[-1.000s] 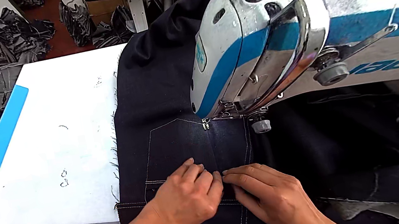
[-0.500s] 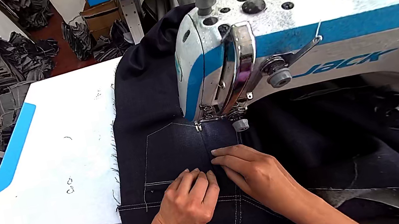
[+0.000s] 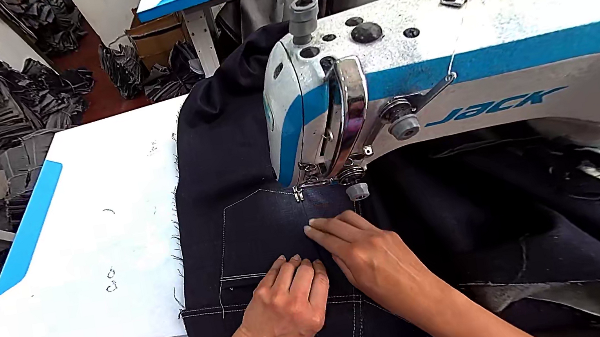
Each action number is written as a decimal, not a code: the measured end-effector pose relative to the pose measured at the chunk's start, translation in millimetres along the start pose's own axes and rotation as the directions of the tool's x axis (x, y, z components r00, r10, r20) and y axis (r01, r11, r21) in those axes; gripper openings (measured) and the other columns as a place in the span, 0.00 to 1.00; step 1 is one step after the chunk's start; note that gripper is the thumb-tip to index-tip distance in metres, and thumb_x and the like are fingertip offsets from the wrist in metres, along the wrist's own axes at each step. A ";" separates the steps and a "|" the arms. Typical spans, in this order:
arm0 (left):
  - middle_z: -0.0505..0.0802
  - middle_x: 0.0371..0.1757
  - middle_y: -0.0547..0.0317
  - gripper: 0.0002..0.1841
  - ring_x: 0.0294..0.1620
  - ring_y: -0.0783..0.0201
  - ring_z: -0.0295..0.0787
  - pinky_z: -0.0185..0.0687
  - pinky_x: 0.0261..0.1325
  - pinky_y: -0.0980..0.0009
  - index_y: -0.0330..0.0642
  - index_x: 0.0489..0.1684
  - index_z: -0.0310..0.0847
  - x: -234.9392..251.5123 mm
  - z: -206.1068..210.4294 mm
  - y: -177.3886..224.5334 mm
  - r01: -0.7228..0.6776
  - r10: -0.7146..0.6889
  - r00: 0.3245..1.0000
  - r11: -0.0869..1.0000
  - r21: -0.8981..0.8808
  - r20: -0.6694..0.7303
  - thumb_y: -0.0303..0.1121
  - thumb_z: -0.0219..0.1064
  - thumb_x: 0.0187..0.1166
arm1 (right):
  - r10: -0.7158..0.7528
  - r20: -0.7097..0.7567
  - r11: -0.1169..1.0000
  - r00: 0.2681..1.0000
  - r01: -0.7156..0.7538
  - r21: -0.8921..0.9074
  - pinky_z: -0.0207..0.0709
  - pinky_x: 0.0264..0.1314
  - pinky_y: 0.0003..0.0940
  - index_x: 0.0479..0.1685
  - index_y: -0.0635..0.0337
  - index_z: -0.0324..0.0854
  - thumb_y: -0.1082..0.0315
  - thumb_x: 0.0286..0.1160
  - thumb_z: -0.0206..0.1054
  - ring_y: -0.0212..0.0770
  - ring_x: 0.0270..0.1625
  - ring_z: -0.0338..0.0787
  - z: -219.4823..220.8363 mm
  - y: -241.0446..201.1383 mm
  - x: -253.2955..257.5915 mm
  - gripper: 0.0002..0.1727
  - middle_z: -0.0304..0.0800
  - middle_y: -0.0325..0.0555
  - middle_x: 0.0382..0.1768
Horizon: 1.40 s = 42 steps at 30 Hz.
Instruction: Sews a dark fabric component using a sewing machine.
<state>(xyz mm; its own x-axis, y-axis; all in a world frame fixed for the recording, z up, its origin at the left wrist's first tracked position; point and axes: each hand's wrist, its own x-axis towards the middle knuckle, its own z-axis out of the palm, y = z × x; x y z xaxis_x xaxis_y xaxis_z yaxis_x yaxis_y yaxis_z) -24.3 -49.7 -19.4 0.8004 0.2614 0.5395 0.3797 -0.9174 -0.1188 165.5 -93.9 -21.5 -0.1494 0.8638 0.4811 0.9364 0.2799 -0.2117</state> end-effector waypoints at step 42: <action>0.90 0.71 0.49 0.17 0.82 0.42 0.77 0.60 0.85 0.36 0.42 0.60 0.92 -16.4 -44.5 -132.5 0.374 -0.295 0.865 0.918 -0.131 0.405 0.23 0.61 0.79 | -0.100 -0.107 0.993 0.989 0.106 0.051 0.79 0.77 0.38 0.58 0.58 0.89 0.62 0.88 0.61 0.45 0.65 0.93 1.3 -14.6 -58.5 0.15 0.96 0.48 0.54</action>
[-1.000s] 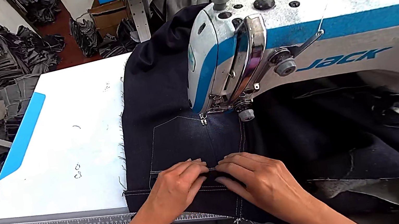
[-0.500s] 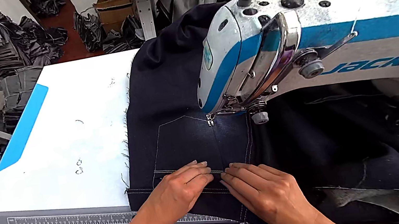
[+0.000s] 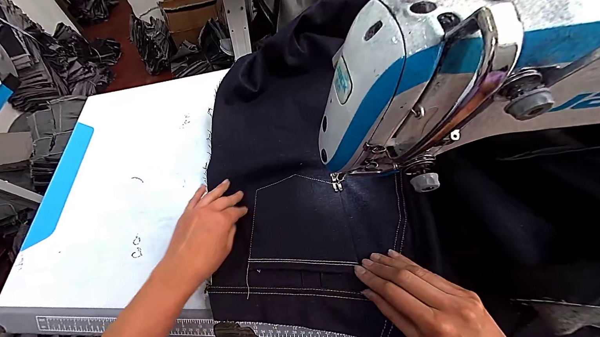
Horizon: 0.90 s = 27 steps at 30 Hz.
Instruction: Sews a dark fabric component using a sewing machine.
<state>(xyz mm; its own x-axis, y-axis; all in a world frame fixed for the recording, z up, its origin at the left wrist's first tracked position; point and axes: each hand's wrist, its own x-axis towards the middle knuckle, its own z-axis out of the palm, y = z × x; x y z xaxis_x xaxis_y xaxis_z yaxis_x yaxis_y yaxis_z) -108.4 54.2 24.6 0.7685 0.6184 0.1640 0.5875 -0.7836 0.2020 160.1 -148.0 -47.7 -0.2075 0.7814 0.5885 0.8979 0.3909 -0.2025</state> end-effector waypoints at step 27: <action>0.82 0.82 0.73 0.17 0.94 0.48 0.56 0.29 0.87 0.21 0.73 0.67 0.89 23.4 50.7 18.1 -0.580 0.618 0.785 0.754 -0.307 0.036 0.52 0.59 0.86 | 0.031 0.014 0.999 0.999 -0.031 -0.016 0.81 0.73 0.34 0.60 0.53 0.90 0.63 0.87 0.61 0.42 0.63 0.93 -4.3 -1.5 1.3 0.14 0.97 0.45 0.53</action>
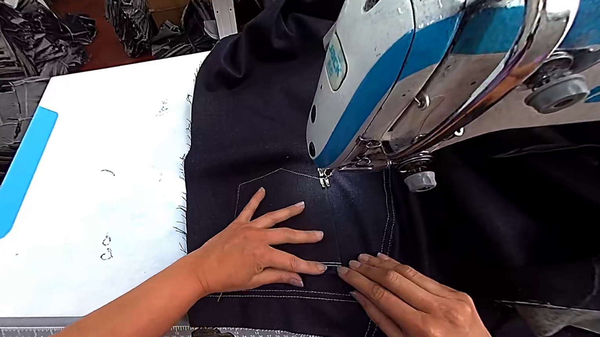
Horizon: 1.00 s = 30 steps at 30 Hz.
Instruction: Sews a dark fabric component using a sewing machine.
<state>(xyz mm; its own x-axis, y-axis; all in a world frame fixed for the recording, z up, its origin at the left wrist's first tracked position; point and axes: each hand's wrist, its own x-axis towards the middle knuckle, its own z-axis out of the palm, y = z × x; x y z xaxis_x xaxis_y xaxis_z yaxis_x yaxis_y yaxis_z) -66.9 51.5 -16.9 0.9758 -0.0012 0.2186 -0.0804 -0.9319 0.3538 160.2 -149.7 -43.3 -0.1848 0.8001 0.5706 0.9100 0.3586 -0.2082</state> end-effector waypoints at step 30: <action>0.73 0.88 0.70 0.27 0.96 0.48 0.49 0.23 0.85 0.20 0.78 0.77 0.80 2.0 -0.5 -6.8 0.003 -0.002 0.998 1.000 -0.009 0.063 0.66 0.53 0.82 | -0.021 0.249 0.997 0.968 0.001 0.077 0.69 0.83 0.36 0.65 0.59 0.87 0.62 0.88 0.61 0.48 0.71 0.88 -19.0 11.8 9.8 0.17 0.94 0.53 0.59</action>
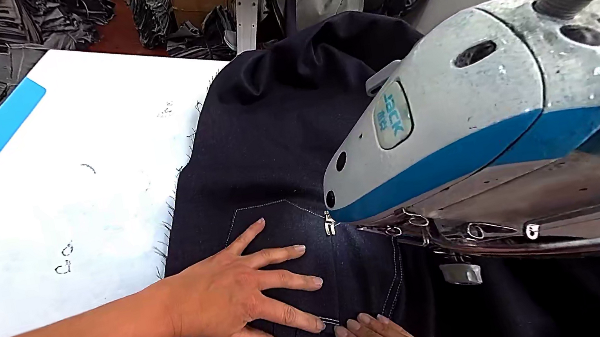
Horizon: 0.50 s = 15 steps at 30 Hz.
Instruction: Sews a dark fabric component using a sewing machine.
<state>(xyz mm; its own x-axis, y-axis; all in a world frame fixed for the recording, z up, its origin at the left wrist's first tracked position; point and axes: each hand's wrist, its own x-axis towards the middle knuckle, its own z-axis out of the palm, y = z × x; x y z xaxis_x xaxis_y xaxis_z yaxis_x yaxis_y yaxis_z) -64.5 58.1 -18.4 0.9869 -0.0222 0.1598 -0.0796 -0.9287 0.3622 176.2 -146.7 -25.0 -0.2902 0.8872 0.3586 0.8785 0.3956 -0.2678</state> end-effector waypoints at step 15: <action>0.80 0.84 0.64 0.27 0.93 0.43 0.57 0.31 0.87 0.24 0.69 0.74 0.84 35.1 -36.8 -76.3 0.023 -0.022 0.999 0.999 0.027 -0.049 0.63 0.60 0.79 | -0.036 -0.176 0.986 0.984 0.006 -0.167 0.85 0.60 0.33 0.60 0.53 0.93 0.60 0.86 0.58 0.43 0.59 0.93 16.2 61.2 68.0 0.18 0.96 0.46 0.50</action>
<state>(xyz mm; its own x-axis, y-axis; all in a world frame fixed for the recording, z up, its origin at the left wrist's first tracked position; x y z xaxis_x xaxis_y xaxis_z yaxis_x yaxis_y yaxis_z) -28.9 141.8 -6.6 0.9803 0.0163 0.1966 -0.0527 -0.9386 0.3408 204.1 -58.3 -31.5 -0.2504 0.8168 0.5198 0.9278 0.3558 -0.1121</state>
